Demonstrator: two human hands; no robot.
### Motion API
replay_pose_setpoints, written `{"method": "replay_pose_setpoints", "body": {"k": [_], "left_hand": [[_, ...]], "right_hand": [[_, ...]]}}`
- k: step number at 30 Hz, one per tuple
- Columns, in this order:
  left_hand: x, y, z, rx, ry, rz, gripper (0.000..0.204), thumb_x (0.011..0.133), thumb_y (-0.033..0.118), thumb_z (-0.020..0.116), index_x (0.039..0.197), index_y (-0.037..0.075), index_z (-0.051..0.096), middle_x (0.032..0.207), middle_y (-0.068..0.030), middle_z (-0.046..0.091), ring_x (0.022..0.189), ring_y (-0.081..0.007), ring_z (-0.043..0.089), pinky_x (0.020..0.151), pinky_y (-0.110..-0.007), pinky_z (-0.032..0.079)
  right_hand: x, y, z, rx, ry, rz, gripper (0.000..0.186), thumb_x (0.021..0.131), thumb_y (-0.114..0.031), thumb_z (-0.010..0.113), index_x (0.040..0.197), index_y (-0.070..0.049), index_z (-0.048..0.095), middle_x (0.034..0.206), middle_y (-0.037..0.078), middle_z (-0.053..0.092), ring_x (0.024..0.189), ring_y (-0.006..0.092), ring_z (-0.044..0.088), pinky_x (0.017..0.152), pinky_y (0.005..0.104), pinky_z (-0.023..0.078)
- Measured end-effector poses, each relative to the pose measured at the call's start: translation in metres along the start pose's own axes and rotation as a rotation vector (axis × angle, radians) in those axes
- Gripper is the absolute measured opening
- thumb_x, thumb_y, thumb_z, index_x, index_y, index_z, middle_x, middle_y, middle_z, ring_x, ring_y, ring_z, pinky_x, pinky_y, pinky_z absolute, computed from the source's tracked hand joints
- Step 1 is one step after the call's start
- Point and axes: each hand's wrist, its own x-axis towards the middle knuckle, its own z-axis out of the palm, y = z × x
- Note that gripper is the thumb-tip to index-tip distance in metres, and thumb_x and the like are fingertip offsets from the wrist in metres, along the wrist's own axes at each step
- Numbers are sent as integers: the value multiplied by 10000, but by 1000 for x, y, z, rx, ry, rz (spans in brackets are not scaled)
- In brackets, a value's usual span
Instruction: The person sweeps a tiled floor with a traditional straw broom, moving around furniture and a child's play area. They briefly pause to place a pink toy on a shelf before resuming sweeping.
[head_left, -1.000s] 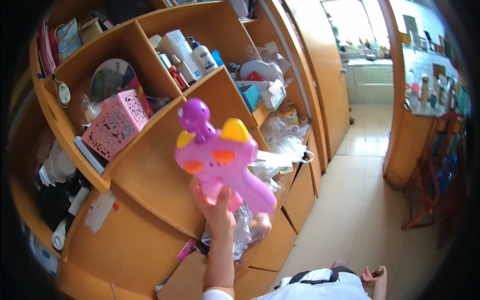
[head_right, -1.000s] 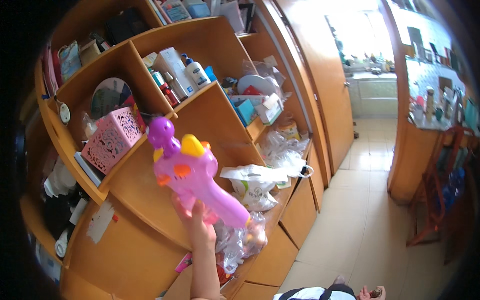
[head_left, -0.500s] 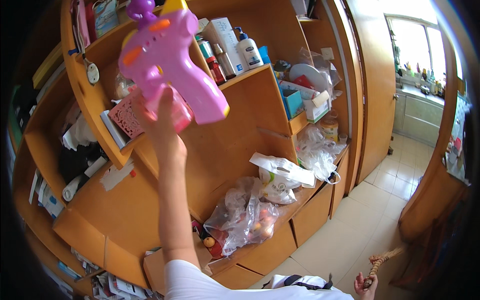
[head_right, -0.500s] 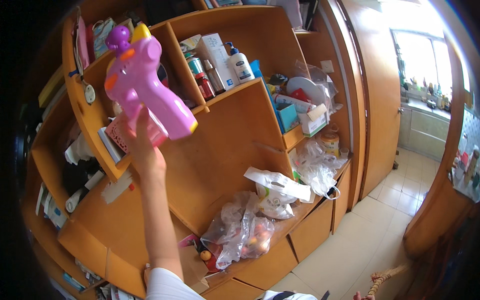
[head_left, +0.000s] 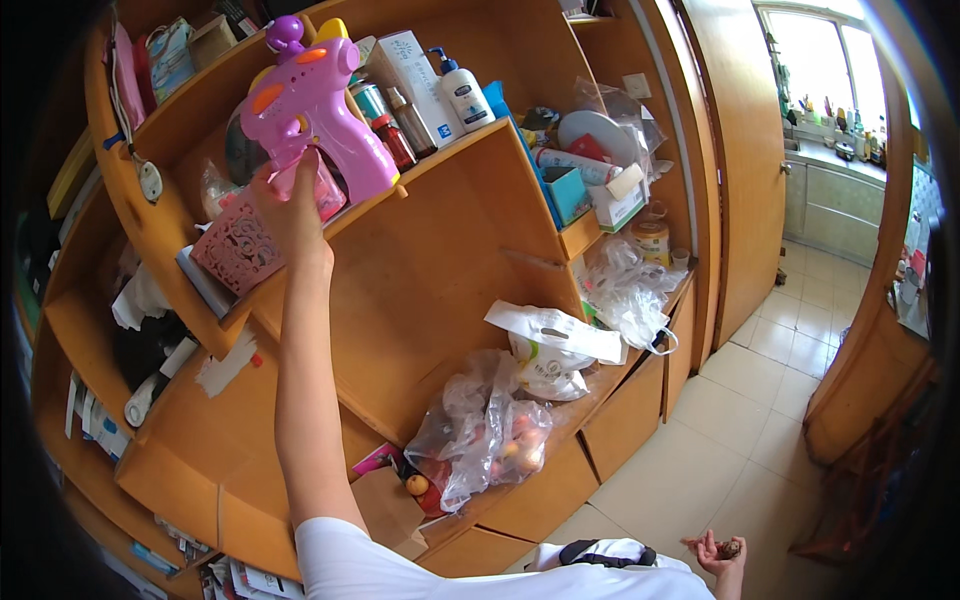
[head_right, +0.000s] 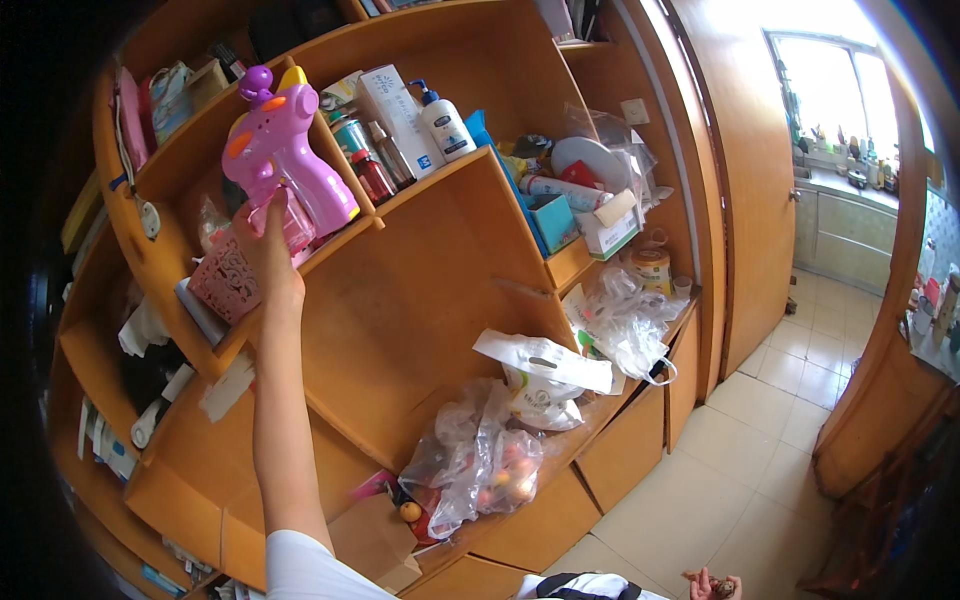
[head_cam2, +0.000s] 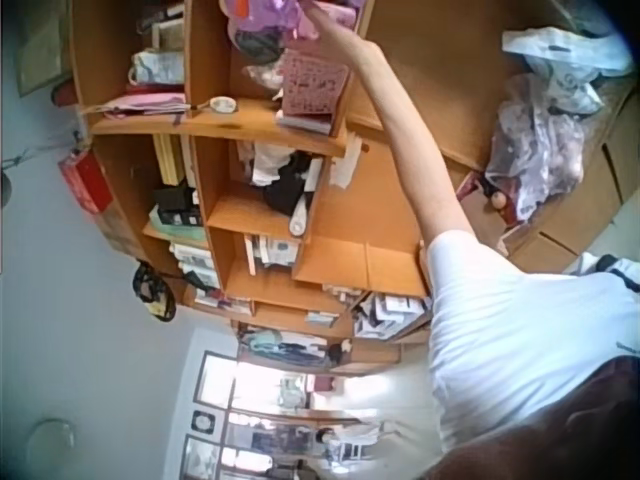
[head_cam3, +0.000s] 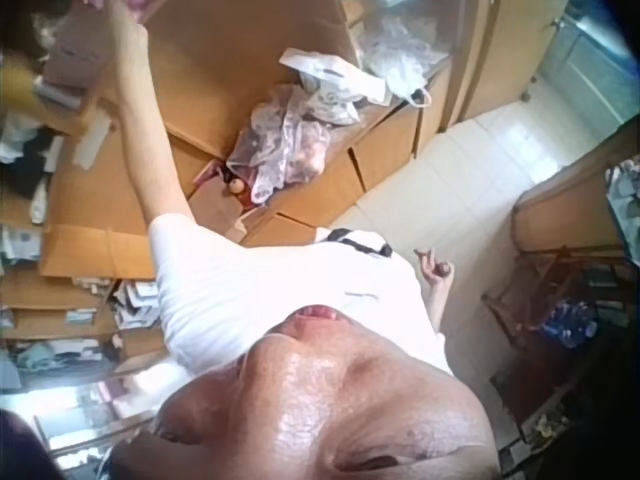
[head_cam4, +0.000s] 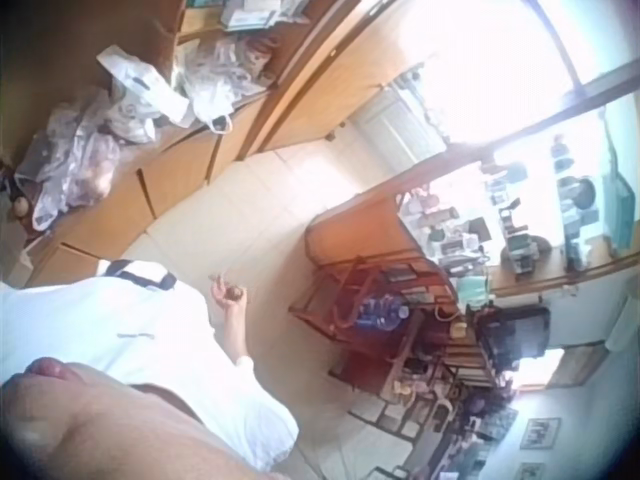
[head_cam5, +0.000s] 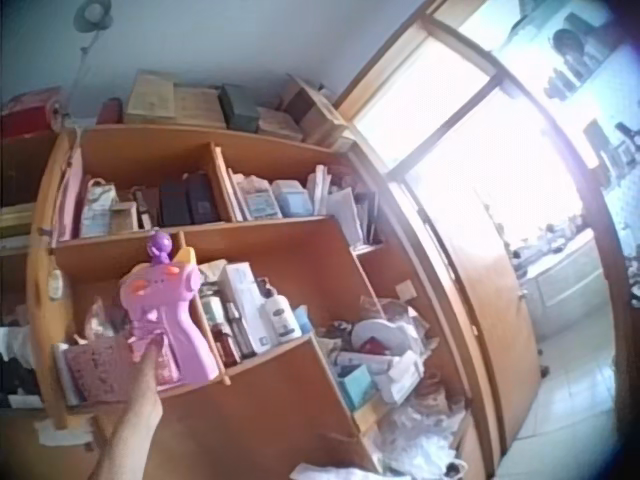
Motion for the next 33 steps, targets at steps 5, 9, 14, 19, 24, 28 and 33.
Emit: {"method": "replay_pose_setpoints", "body": {"k": [5, 9, 14, 19, 24, 28, 33], "left_hand": [[11, -39, 5, 29, 54, -40, 556, 749, 231, 721, 1137, 0, 397, 1114, -101, 452, 967, -171, 512, 843, -299, 448], [23, -75, -12, 238, 71, 119, 527, 769, 258, 695, 1120, -25, 423, 1107, -131, 483, 994, -218, 523, 864, -328, 441], [24, -78, 7, 509, 128, 189, 532, 787, 334, 672, 1090, -43, 450, 1114, -192, 497, 1022, -288, 527, 873, -355, 425], [45, -98, -9, 667, 119, 341, 533, 789, 336, 659, 1106, -63, 500, 1084, -229, 532, 1014, -340, 527, 862, -385, 421], [58, -113, -10, 929, 107, 287, 438, 811, 299, 622, 1068, -47, 540, 1064, -229, 532, 1003, -365, 511, 848, -415, 426], [29, -102, 14, 1005, 246, 407, 430, 839, 240, 595, 1158, -13, 457, 1175, -208, 458, 1064, -371, 491, 853, -431, 445], [22, -90, 10, 1218, 281, 638, 335, 853, 194, 565, 1110, -9, 496, 1177, -203, 455, 1029, -372, 476, 868, -443, 404]], "right_hand": [[-23, 13, -14, 101, 68, 35, 297, 610, -311, 598, 662, -104, 391, 998, 121, 654, 902, 281, 580, 813, 430, 451], [-61, 30, -35, -136, -282, -252, 197, 722, 92, 470, 832, -65, 425, 1088, 217, 498, 1162, 357, 459, 876, 511, 465], [-7, -24, -50, 81, 89, -121, 303, 586, -297, 631, 658, -124, 392, 993, 105, 658, 916, 268, 577, 829, 411, 441], [7, -38, -44, 0, 30, -195, 296, 571, -305, 640, 681, -131, 427, 987, 81, 661, 933, 240, 570, 847, 375, 428], [-2, -45, -47, -32, -48, -181, 276, 562, -323, 626, 650, -135, 444, 948, 74, 673, 898, 207, 581, 825, 347, 441], [-14, -38, -52, -88, -55, -226, 252, 561, -326, 613, 621, -155, 437, 913, 73, 681, 893, 197, 576, 817, 333, 443], [-14, -34, -45, -29, -57, -115, 312, 573, -339, 620, 740, -136, 452, 975, 68, 668, 898, 218, 574, 823, 347, 443]]}}
